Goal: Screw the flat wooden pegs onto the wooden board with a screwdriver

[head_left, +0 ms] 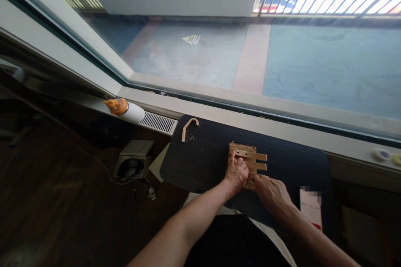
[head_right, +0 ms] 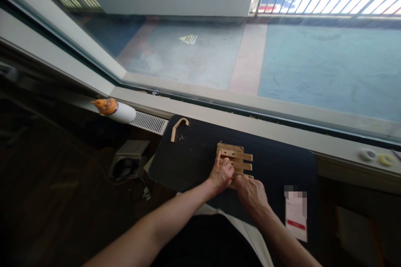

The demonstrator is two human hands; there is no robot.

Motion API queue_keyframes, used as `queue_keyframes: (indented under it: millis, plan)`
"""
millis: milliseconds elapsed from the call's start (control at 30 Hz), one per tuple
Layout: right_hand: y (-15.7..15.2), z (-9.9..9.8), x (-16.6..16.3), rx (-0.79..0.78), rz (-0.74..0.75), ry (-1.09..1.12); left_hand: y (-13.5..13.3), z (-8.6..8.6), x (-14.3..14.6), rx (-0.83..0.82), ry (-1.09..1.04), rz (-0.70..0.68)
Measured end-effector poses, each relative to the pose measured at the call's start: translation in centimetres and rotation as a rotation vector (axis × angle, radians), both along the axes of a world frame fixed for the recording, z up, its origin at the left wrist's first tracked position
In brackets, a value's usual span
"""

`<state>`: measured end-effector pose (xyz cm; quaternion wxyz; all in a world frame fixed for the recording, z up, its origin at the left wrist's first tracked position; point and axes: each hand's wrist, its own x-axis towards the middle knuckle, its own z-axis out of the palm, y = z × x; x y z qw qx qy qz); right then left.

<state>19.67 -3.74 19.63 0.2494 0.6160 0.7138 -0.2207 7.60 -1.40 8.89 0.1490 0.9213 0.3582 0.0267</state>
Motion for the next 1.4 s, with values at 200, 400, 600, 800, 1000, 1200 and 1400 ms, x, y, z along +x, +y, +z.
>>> queue_keyframes:
  millis: [200,400,600,800,1000,1200,1400]
  plan:
    - [0.3,0.1,0.2,-0.014,-0.017,0.004,-0.4,-0.4,-0.7,0.019,0.031,0.039]
    - [0.5,0.0,0.1,-0.016,-0.026,0.008,-0.3,-0.7,-0.5,0.028,0.034,0.048]
    - [0.4,0.3,0.1,-0.001,0.001,0.044,-0.4,-1.0,-0.4,0.029,0.032,0.058]
    - [0.4,-0.4,-0.2,0.019,-0.027,0.064,-0.5,-1.0,-0.4,0.037,0.036,0.071]
    - [-0.2,-0.3,0.4,0.064,-0.051,0.090,-0.4,-1.1,-0.3,0.041,0.041,0.064]
    - [-2.0,-1.3,1.6,0.145,-0.063,0.199,-0.8,0.7,-0.9,0.045,-0.003,0.069]
    - [-3.2,-2.9,2.6,0.277,-0.092,0.306,-2.4,2.5,-5.3,-0.179,-0.211,0.465]
